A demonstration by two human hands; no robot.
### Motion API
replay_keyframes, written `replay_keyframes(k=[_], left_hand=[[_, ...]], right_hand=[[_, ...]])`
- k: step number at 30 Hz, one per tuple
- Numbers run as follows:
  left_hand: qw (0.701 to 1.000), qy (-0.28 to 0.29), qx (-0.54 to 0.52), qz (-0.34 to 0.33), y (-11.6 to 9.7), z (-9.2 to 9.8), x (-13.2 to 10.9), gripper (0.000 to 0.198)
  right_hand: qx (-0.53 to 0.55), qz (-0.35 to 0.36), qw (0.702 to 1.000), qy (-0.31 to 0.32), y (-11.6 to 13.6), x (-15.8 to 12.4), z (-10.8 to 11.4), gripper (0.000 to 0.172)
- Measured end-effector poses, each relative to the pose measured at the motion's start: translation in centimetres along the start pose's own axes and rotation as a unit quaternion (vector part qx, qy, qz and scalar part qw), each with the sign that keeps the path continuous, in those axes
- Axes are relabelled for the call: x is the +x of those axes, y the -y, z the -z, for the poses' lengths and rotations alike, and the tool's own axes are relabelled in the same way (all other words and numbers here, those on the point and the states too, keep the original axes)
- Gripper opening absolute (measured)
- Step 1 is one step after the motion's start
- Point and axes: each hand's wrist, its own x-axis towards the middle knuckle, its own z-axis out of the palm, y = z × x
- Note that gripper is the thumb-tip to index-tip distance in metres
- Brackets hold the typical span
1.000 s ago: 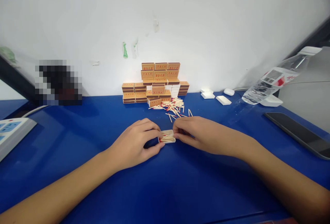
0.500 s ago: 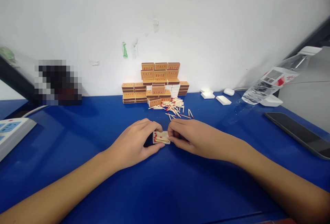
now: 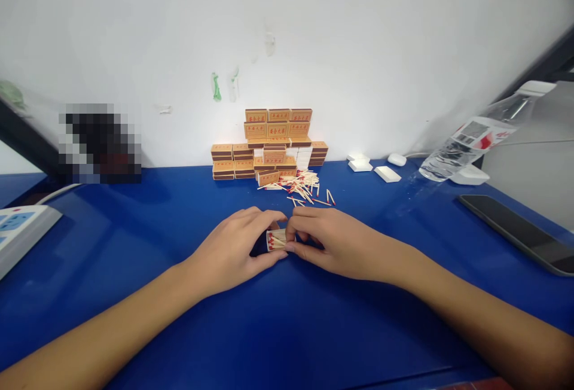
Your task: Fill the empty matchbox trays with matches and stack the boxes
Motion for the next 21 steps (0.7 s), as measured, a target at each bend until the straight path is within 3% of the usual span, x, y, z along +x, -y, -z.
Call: replay_keyframes(k=[4,11,14,19,21], left_hand=[[1.000,0.014,0.003,0.004,0.0,0.0,0.0,0.042],[0.999,0.004,-0.026,-0.035,-0.3,0.2,0.3,0.013],[0.998,-0.004,-0.029,-0.048,-0.3,0.2,0.4,0.011],[0.999,-0.006,-0.005,-0.044,-0.1,0.1,0.2,0.019],[0.999,-0.003,-0.002,-0.049,-0.1,0.1,0.2,0.017]], right_hand=[[0.008,0.003,1.000,-0.015,-0.6,-0.1,0.3,0.007],[0.005,-0.031,0.999,-0.039,-0.3,0.2,-0.2,0.013],[-0.003,-0.033,0.998,-0.046,-0.2,0.3,-0.1,0.012],[-0.088,-0.074,0.982,-0.149,-3.2,-0.4,3.1,0.020],[-0.141,-0.105,0.974,-0.145,-5.5,-1.0,4.6,0.018]])
